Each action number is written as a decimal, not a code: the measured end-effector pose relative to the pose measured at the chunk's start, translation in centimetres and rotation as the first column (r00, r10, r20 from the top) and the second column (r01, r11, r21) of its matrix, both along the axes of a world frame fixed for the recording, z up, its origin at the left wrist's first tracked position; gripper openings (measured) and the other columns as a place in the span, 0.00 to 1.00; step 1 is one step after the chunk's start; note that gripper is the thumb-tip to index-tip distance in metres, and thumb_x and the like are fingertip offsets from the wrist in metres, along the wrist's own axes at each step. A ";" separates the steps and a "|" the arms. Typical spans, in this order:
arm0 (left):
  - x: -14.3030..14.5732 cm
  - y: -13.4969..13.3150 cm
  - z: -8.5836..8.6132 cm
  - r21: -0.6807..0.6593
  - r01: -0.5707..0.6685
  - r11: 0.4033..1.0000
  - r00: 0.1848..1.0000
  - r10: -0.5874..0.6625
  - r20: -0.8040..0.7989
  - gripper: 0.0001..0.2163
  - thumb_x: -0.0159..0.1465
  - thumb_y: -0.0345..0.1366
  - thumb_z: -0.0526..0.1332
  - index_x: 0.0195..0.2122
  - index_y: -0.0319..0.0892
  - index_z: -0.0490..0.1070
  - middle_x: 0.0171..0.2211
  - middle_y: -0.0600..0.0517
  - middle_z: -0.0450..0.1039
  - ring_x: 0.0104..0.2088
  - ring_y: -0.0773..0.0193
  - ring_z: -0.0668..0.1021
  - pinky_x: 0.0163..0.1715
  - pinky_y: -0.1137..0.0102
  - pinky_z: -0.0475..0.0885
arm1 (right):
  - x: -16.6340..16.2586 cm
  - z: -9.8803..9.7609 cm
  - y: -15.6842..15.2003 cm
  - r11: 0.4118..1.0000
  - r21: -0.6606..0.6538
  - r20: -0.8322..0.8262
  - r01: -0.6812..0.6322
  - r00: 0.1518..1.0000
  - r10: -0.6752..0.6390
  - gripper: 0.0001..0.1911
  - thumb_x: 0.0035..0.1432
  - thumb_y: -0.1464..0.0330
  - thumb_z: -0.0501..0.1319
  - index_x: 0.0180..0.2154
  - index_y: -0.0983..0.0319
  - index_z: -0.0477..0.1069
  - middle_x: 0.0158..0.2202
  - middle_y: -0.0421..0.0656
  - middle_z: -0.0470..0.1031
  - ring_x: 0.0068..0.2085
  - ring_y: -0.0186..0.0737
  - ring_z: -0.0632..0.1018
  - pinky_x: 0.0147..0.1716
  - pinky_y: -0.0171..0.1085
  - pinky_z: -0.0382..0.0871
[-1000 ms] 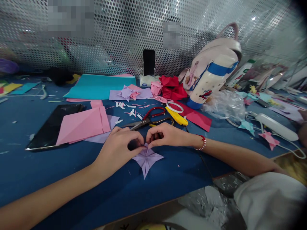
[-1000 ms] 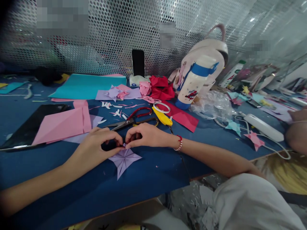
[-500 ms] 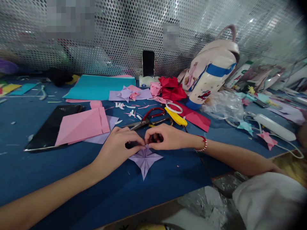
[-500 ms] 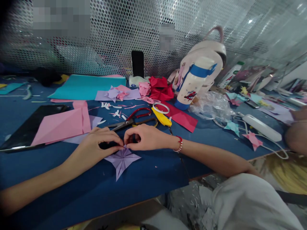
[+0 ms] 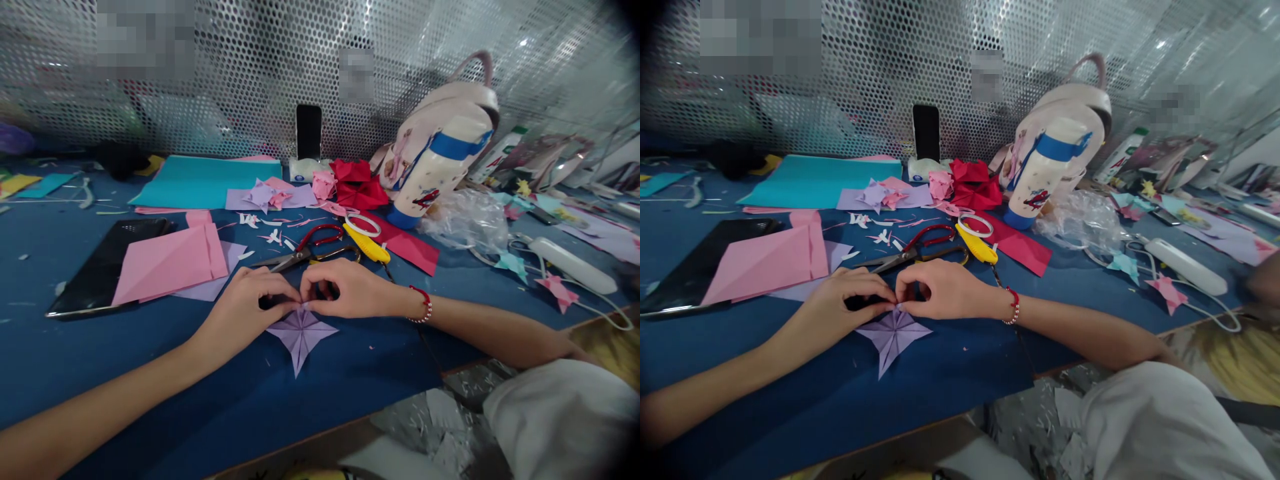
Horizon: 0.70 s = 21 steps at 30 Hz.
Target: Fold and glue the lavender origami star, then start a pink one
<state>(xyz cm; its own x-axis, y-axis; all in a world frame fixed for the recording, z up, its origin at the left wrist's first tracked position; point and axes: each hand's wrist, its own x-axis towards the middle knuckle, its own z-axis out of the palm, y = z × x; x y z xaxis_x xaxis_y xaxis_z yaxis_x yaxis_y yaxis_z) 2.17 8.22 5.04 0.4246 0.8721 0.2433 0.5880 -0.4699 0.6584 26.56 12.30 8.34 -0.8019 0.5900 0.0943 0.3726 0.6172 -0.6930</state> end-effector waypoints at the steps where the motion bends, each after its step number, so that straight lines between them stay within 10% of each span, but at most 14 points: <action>1: 0.0 0.0 0.0 0.001 0.000 1.000 1.000 0.000 0.000 0.06 0.69 0.39 0.69 0.34 0.55 0.85 0.36 0.60 0.86 0.40 0.59 0.82 0.45 0.60 0.64 | 0.0 0.0 -0.1 1.000 0.030 -0.007 -0.002 1.000 0.002 0.03 0.63 0.73 0.68 0.37 0.60 0.77 0.34 0.36 0.79 0.33 0.33 0.74 0.34 0.33 0.61; 21: 1.4 -1.1 0.8 0.091 -0.081 0.993 0.996 0.085 -0.042 0.04 0.64 0.36 0.70 0.31 0.48 0.79 0.33 0.61 0.83 0.39 0.59 0.76 0.42 0.61 0.56 | -0.3 -0.4 -0.3 0.992 0.123 -0.021 -0.008 1.000 0.011 0.05 0.64 0.74 0.61 0.36 0.59 0.70 0.34 0.36 0.76 0.35 0.35 0.72 0.36 0.35 0.58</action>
